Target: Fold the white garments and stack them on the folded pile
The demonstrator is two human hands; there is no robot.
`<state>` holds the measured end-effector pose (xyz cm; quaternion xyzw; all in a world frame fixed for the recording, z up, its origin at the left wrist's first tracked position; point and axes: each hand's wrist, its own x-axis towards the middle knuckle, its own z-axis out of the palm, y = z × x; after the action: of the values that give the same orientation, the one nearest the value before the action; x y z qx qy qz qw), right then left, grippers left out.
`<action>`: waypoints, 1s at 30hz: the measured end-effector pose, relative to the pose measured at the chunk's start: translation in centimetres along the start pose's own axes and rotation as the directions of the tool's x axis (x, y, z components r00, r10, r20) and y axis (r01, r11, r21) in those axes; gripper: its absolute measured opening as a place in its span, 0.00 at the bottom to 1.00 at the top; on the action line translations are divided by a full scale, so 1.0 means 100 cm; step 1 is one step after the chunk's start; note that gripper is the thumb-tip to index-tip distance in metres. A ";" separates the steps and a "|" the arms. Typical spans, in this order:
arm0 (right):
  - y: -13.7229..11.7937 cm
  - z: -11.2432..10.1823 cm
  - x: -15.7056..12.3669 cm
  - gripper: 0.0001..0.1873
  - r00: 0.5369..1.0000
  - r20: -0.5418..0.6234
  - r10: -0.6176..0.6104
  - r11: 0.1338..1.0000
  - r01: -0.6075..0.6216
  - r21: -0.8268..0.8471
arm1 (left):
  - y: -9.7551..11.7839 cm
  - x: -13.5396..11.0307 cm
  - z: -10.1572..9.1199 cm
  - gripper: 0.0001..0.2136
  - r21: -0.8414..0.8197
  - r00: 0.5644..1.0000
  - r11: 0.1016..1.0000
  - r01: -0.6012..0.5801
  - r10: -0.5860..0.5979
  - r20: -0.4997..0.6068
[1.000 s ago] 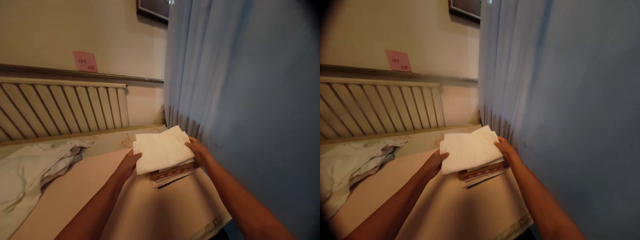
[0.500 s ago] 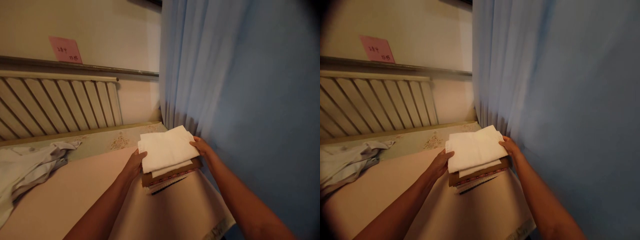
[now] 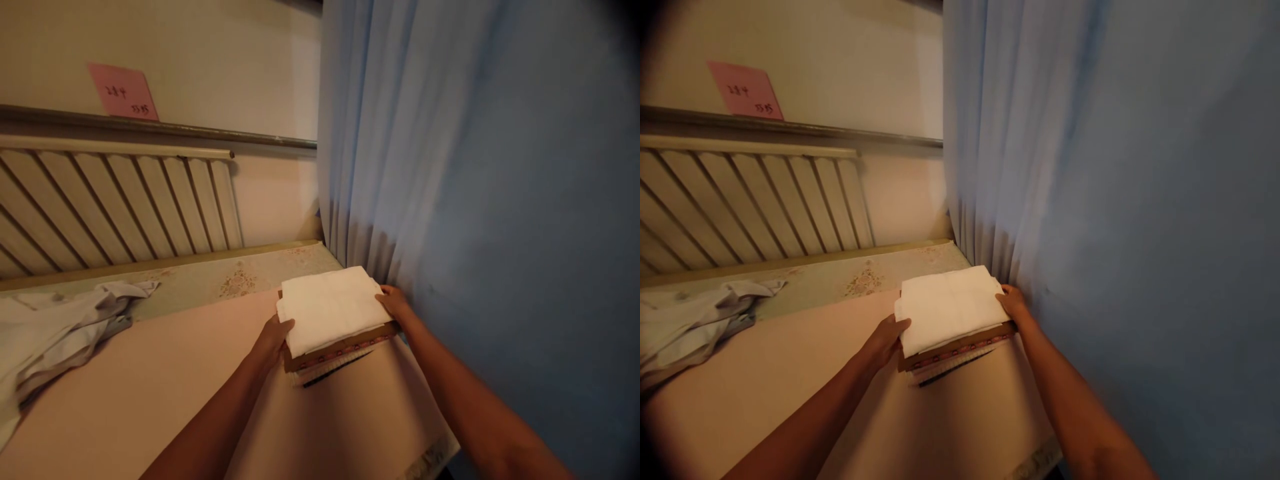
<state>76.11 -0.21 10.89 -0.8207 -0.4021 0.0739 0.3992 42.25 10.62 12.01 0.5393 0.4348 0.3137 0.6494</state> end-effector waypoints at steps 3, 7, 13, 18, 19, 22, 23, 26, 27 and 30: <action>-0.014 -0.001 -0.010 0.22 0.995 -0.072 -0.063 0.992 0.054 -0.117 | 0.009 -0.002 -0.006 0.24 0.121 0.987 0.992 -0.045 0.062 -0.147; -0.052 0.005 -0.019 0.25 0.951 -0.087 -0.295 0.939 0.272 -0.212 | 0.029 -0.005 0.011 0.27 0.641 0.836 0.690 -0.337 0.532 -0.133; -0.106 0.030 -0.022 0.22 0.806 0.078 -0.587 0.743 0.575 -0.343 | 0.041 0.002 0.083 0.23 0.897 0.746 0.196 -0.397 0.638 0.191; -0.085 0.071 -0.032 0.21 0.823 0.115 -0.556 0.695 0.536 -0.479 | 0.005 0.036 0.103 0.22 0.916 0.772 0.069 -0.396 0.564 0.291; -0.077 0.079 -0.033 0.21 0.838 0.111 -0.534 0.704 0.514 -0.491 | -0.004 0.043 0.102 0.22 0.913 0.771 0.057 -0.404 0.558 0.306; -0.060 0.097 -0.035 0.21 0.861 0.082 -0.502 0.725 0.470 -0.503 | -0.028 0.056 0.099 0.23 0.905 0.736 0.059 -0.421 0.605 0.303; -0.057 0.100 -0.034 0.22 0.862 0.075 -0.502 0.729 0.468 -0.499 | -0.032 0.059 0.099 0.24 0.900 0.725 0.072 -0.430 0.621 0.297; -0.055 0.102 -0.031 0.21 0.856 0.074 -0.512 0.740 0.483 -0.468 | -0.035 0.062 0.097 0.23 0.874 0.716 0.126 -0.469 0.635 0.292; -0.056 0.102 -0.030 0.21 0.852 0.068 -0.519 0.742 0.489 -0.458 | -0.034 0.062 0.097 0.23 0.866 0.716 0.144 -0.479 0.635 0.290; -0.055 0.103 -0.028 0.21 0.837 0.037 -0.545 0.745 0.504 -0.436 | -0.031 0.059 0.096 0.24 0.852 0.720 0.188 -0.489 0.638 0.273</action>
<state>66.40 5.89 7.31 -0.7438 -0.6035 -0.1699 0.2317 53.26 10.99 8.02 0.8893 0.3454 0.2911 0.0714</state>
